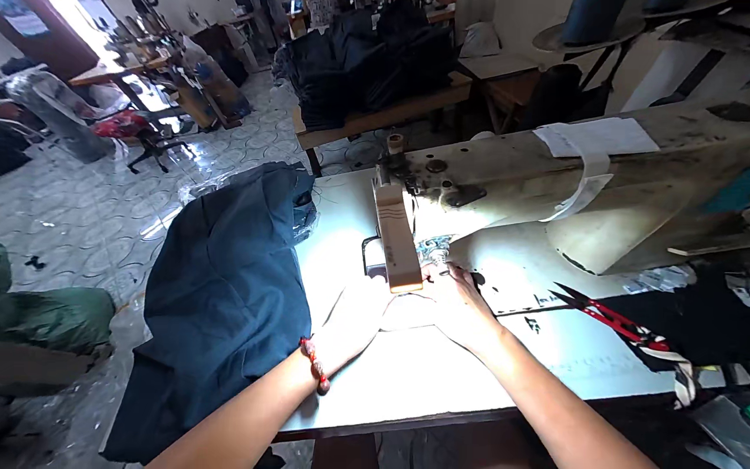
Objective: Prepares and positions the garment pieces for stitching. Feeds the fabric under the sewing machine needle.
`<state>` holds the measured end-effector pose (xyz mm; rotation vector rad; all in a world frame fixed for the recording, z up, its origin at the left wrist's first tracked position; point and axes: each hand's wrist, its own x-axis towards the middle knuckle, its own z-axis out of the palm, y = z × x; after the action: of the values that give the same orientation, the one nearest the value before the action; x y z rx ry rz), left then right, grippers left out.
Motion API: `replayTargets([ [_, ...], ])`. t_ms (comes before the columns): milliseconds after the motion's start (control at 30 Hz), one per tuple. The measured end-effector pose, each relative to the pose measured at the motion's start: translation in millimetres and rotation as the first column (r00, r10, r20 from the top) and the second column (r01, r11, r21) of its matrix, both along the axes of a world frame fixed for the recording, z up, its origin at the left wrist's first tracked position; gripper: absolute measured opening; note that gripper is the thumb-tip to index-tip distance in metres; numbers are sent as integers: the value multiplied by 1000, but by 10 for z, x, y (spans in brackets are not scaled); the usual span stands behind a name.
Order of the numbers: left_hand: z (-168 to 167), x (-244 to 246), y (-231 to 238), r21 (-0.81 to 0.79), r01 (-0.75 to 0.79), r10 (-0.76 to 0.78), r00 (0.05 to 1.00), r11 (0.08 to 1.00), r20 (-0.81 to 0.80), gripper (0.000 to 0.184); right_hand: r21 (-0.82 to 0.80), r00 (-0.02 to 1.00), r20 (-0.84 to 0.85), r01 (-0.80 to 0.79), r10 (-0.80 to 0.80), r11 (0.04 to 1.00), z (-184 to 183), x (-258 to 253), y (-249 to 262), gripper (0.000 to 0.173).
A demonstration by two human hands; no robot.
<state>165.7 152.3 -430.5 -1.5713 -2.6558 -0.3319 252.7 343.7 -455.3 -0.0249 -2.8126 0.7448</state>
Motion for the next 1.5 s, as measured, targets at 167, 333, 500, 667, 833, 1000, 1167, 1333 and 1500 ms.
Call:
replayTargets([
  [167,322,-282,184,-228,-186,196,980,956,22,33,-10,998,60,6,-6,1000,60,-18,-1,30],
  [333,538,-374,227,-22,-262,262,965,965,-8,37,-149,952,-284,75,-115,986,-43,54,-27,23],
  [500,685,354,-880,129,-359,374,920,924,-116,49,-575,992,3,-100,124,812,274,681,-383,29],
  [667,637,667,-2317,31,-796,790,604,605,101,79,-780,628,159,-393,762,487,126,978,-1094,38],
  [833,571,791,-2396,-118,-679,686,694,724,217,42,-743,622,358,-262,697,616,-201,817,-1649,51],
  [1000,1261,648,-2023,467,-513,275,829,720,487,34,-774,916,-26,-272,400,572,38,861,-1871,51],
  [1167,1993,27,-1236,671,-407,42,871,619,489,34,-906,977,-79,-153,198,395,526,615,-1736,85],
  [1333,1768,-1110,-692,739,-412,32,883,533,469,74,-745,977,-127,20,-171,667,456,408,-1017,40],
  [1500,1061,-1127,-713,371,-525,472,851,766,229,117,-152,971,-240,-42,4,988,17,593,-361,42],
])
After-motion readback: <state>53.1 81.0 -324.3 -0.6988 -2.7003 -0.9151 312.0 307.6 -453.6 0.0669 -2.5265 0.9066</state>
